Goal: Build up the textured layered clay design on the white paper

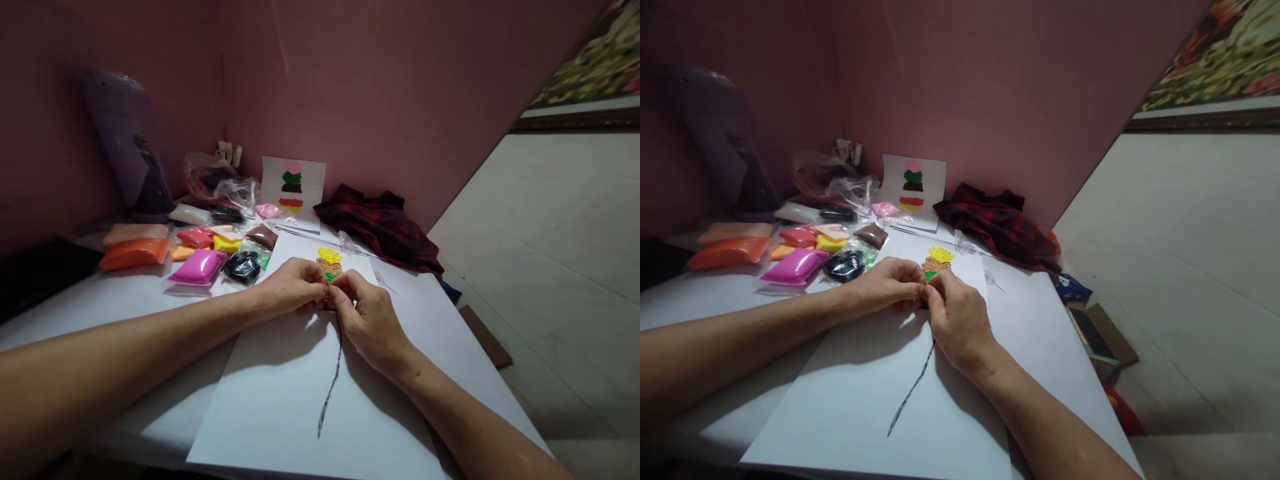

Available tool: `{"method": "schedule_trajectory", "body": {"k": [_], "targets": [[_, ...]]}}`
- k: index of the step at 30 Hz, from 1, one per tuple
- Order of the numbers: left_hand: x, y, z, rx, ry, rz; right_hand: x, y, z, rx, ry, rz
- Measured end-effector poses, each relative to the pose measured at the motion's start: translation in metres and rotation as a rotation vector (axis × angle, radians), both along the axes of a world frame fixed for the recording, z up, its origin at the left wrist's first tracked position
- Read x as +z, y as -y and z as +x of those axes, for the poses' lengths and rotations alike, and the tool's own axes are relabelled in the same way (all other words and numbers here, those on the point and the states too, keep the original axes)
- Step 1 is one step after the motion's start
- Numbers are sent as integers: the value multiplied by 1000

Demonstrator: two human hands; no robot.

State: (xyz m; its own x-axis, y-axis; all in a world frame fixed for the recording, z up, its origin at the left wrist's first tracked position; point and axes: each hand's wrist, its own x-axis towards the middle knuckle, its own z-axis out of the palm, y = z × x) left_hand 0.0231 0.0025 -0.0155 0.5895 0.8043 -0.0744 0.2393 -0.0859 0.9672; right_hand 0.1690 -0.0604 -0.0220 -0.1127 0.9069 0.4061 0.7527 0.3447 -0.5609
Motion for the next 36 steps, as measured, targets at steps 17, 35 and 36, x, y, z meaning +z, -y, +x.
{"method": "schedule_trajectory", "body": {"k": [17,35,36], "targets": [[0,1,0,1,2,3,1,0,0,-11,-13,-6],[2,3,0,39,56,33,-4,-5,1,9,-464,-145],[3,3,0,36,67,29,-4,-6,1,-2,-454,-145]]}}
